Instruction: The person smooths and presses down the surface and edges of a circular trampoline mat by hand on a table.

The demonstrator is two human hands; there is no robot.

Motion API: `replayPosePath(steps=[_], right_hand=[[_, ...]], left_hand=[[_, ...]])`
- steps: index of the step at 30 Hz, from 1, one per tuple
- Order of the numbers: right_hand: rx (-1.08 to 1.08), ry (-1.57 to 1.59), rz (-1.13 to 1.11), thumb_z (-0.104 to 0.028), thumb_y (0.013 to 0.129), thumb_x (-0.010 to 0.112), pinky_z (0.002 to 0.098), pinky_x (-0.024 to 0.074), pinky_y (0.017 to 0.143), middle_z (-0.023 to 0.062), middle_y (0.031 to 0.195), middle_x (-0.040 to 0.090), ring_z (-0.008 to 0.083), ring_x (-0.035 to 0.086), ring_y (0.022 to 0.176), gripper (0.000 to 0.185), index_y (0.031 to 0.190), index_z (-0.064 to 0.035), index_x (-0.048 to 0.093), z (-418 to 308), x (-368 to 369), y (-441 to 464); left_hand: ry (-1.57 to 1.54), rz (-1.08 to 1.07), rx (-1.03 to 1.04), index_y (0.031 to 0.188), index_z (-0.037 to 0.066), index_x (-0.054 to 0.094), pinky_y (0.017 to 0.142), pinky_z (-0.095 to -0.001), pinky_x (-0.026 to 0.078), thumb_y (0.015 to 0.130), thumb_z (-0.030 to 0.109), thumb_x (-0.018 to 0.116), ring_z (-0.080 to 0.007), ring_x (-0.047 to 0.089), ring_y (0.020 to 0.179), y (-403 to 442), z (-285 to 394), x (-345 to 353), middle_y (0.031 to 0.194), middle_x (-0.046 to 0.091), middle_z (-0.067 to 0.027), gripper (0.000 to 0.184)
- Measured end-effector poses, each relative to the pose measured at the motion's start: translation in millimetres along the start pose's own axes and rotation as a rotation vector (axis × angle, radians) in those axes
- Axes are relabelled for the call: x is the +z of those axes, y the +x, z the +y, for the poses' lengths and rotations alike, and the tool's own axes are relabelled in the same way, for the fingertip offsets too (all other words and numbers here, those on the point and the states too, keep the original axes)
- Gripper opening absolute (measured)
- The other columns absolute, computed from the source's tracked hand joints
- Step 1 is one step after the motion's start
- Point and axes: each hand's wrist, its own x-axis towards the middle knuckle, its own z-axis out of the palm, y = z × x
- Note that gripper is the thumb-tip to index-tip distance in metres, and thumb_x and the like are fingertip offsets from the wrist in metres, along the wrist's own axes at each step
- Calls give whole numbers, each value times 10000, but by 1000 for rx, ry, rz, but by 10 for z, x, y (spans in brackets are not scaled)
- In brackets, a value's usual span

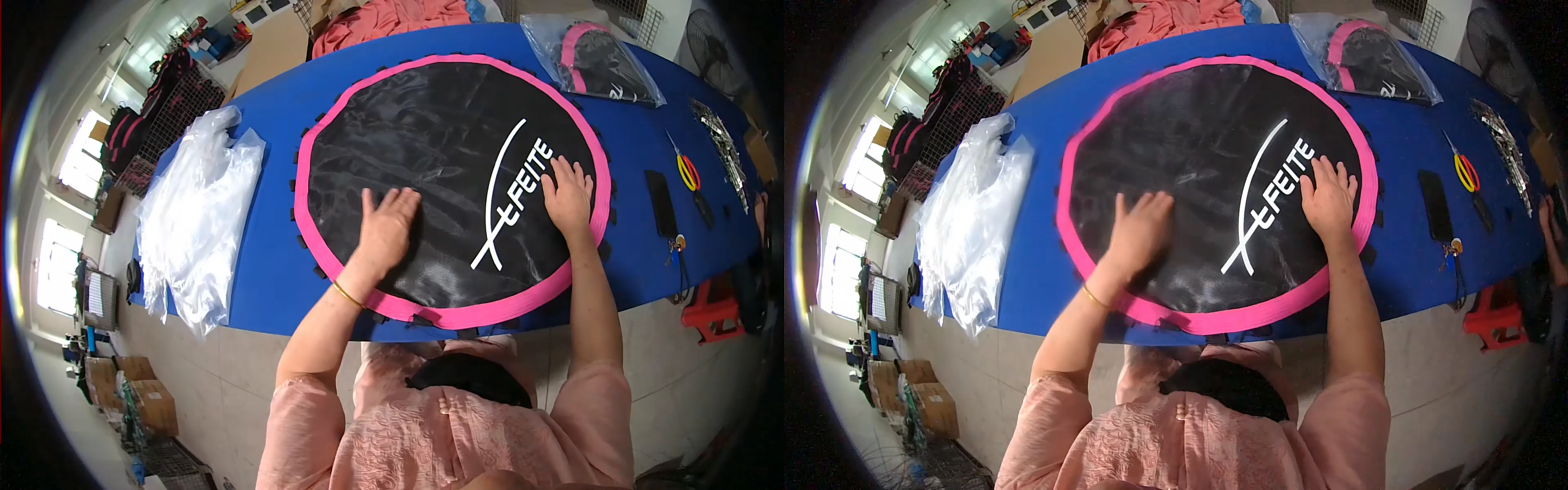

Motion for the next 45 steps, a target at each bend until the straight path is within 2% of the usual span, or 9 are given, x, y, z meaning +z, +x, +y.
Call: replayPosePath(steps=[4,8,11,16,25,31,34,40,45], right_hand=[[10,1,-1,-346,1033,564,581,233,1245,142,1567,523,416,400,1486,502,1456,-76,584,-15,-7,4],[-7,-8,10,-346,1033,566,587,243,1238,146,1562,526,424,406,1480,498,1452,-77,585,-5,2,5],[-15,0,16,-353,1033,567,594,248,1232,156,1551,535,428,417,1471,499,1445,-71,588,17,21,4],[-34,-24,28,-369,1047,552,590,254,1230,156,1549,538,425,416,1474,501,1448,-70,588,9,1,-5],[-17,-60,-1,-379,1055,541,566,248,1238,139,1564,528,410,399,1490,505,1466,-88,580,9,13,15],[-15,-86,-13,-390,1056,530,559,246,1243,123,1581,512,389,385,1504,519,1480,-94,568,21,23,16],[-16,-77,-21,-395,1056,527,557,245,1243,125,1578,516,388,386,1504,519,1479,-97,570,30,27,26],[-29,-62,7,-401,1044,524,561,253,1241,126,1561,531,395,407,1487,527,1460,-82,582,35,34,13],[-35,-75,8,-402,1050,527,562,260,1236,126,1560,533,396,412,1484,518,1461,-92,585,45,50,27]], left_hand=[[28,-25,-213,1544,123,482,1204,-712,235,914,60,559,-272,497,1450,48,-588,109,1613,485,-48,638],[-72,-78,-224,1553,125,467,1209,-708,237,864,-1,565,-291,475,1468,-116,-643,7,1621,472,-61,707],[-228,-61,-69,1547,112,473,1219,-688,236,768,-75,601,-301,471,1471,-444,-338,-192,1619,466,-101,811],[-211,-74,125,1524,74,505,1214,-683,238,832,2,600,-319,488,1455,-942,166,-454,1577,518,-115,703],[-154,33,-212,1505,83,524,1204,-687,249,815,-43,591,-330,498,1438,-883,-346,-196,1567,532,-97,705],[-340,-24,177,1471,72,574,1210,-700,217,896,77,565,-327,518,1423,-988,434,-416,1537,560,-114,575],[-269,-19,189,1471,75,577,1208,-703,219,900,89,565,-324,507,1430,-950,466,-389,1530,567,-108,571],[-127,36,-20,1465,59,579,1198,-704,243,834,50,612,-324,497,1428,-730,168,-246,1532,561,-101,632],[-341,38,139,1430,34,600,1217,-692,221,780,20,642,-324,521,1411,-780,548,-272,1506,575,-130,651]])
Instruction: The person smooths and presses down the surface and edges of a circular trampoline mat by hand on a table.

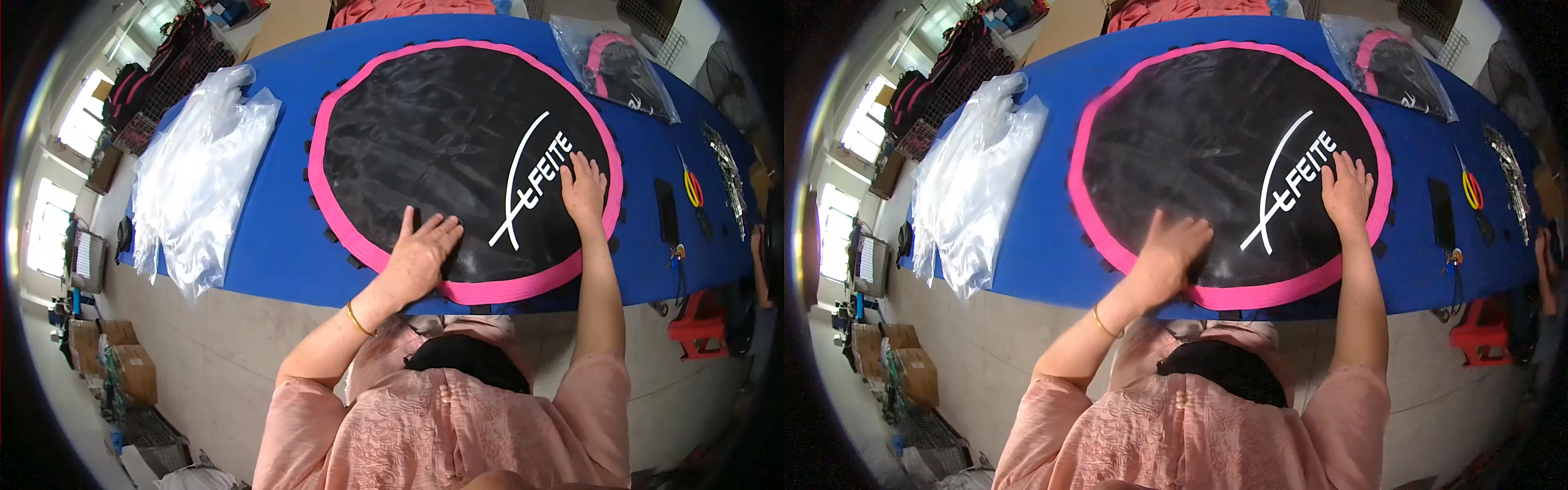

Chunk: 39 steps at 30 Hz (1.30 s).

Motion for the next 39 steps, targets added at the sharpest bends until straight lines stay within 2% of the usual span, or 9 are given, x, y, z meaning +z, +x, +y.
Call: replayPosePath(steps=[12,15,17,18,20,21,26,33,39], right_hand=[[-24,-61,-48,-398,1067,476,602,266,1223,140,1577,506,414,407,1483,534,1487,-76,541,47,41,30],[46,-5,-123,-330,1066,479,592,318,1189,173,1540,531,400,444,1453,497,1471,-47,544,-195,-191,83],[-114,189,95,-205,1045,507,585,386,1119,215,1447,582,389,508,1377,442,1443,-19,552,-419,-210,136],[-160,238,121,-138,1021,475,535,434,1064,245,1352,623,440,579,1252,432,1426,-5,546,-702,-373,133],[-327,314,158,-105,1002,490,534,420,1071,237,1349,612,434,574,1239,454,1444,-7,524,-1072,-319,133],[-364,307,122,-94,1000,495,536,397,1102,230,1383,592,424,556,1274,471,1463,-9,502,-1314,-324,69],[-663,316,56,-62,1009,516,590,258,1218,197,1579,450,372,414,1474,555,1554,-43,416,-2077,-164,-398],[-820,250,7,-58,943,591,626,236,1213,154,1589,456,359,432,1466,647,1566,-35,417,-2482,-31,-605],[-906,345,-27,-25,922,539,628,205,1226,170,1593,453,366,429,1470,658,1569,-33,416,-2974,-30,-687]], left_hand=[[-251,187,-93,1280,-2,580,1226,-632,271,814,-67,559,-362,497,1417,-31,-110,-22,1473,548,-237,471],[-203,341,-254,1279,1,575,1207,-645,284,879,-22,581,-392,493,1407,-254,-257,-159,1462,548,-241,401],[-149,439,-362,1303,1,560,1193,-643,296,963,92,628,-418,488,1400,-464,-373,-142,1463,542,-247,358],[-102,426,-437,1317,-9,552,1200,-641,279,963,168,672,-428,478,1412,-573,-356,-142,1484,527,-259,413],[-90,393,-523,1356,-30,538,1214,-655,236,943,314,716,-441,442,1446,-732,-275,-166,1512,499,-281,567],[-96,394,-525,1356,-30,538,1214,-655,236,943,314,716,-441,442,1446,-784,-214,-179,1512,499,-281,567],[-95,247,-642,1438,-78,484,1229,-678,167,848,566,747,-440,342,1515,-875,-82,-174,1561,440,-299,913],[-92,241,-622,1478,-106,444,1244,-668,124,845,606,725,-418,287,1551,-910,-115,-73,1600,397,-289,993],[-117,245,-616,1468,-122,457,1239,-678,118,852,602,715,-416,275,1557,-915,-120,-70,1596,394,-301,985]])
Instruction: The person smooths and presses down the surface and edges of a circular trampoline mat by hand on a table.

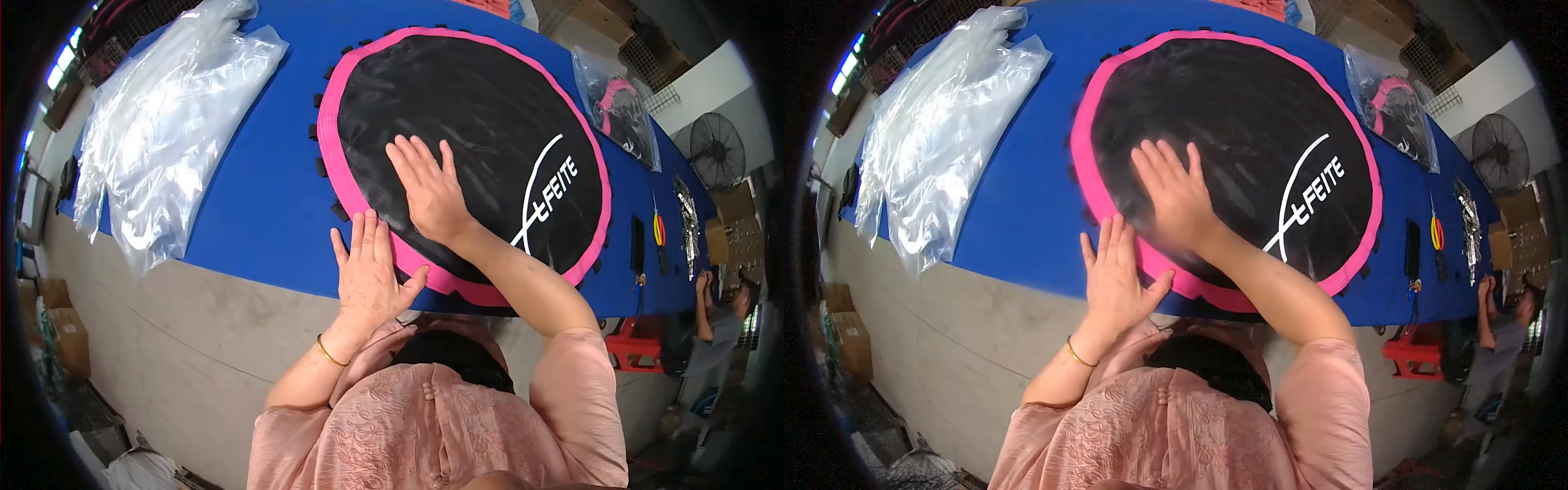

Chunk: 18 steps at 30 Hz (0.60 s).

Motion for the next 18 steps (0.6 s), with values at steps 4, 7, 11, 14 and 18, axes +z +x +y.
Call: replayPosePath(steps=[4,7,11,14,18], right_hand=[[27,-14,17,-3,931,516,633,205,1224,193,1599,438,374,422,1474,647,1569,-29,411,73,194,170],[36,-20,-12,-24,934,525,642,202,1224,204,1598,436,378,421,1472,648,1571,-32,408,40,233,121],[-37,56,-84,-53,926,546,644,208,1218,211,1575,464,389,432,1462,649,1561,-12,420,-125,137,109],[-31,37,-17,-20,915,531,653,211,1214,199,1573,471,378,438,1461,652,1558,-14,423,-94,255,263],[-22,-9,-9,7,919,517,652,199,1219,188,1597,443,374,416,1479,658,1567,-18,403,-29,511,622]], left_hand=[[-8,-3,5,1467,-125,462,1240,-679,110,857,583,712,-414,267,1562,1,-5,-5,1598,390,-305,968],[-16,-12,-2,1468,-132,461,1246,-671,102,858,570,715,-416,263,1563,11,6,-28,1599,388,-311,964],[-32,-22,0,1467,-142,456,1251,-661,106,853,559,725,-435,273,1555,21,17,-16,1587,396,-326,971],[-40,-15,3,1451,-152,464,1249,-661,127,834,545,745,-447,291,1543,27,22,-8,1576,403,-338,973],[-26,-18,20,1436,-161,468,1240,-666,159,814,527,772,-463,312,1526,23,21,-8,1560,412,-350,976]])
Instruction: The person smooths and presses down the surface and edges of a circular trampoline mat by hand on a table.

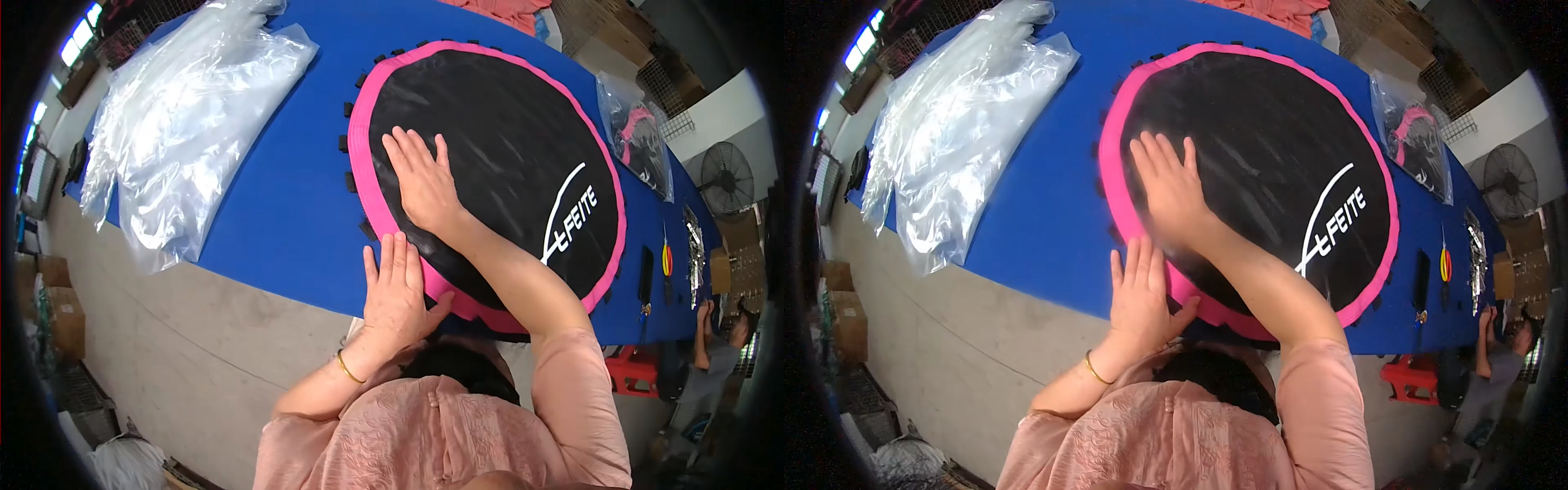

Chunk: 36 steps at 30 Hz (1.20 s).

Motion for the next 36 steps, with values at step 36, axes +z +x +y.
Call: replayPosePath(steps=[36], right_hand=[[70,59,-165,-27,940,524,657,154,1243,175,1664,327,362,300,1551,699,1609,-89,333,-147,-131,-335]], left_hand=[[11,71,69,1410,-156,487,1251,-630,174,846,540,740,-493,311,1511,-26,-51,70,1539,427,-361,931]])
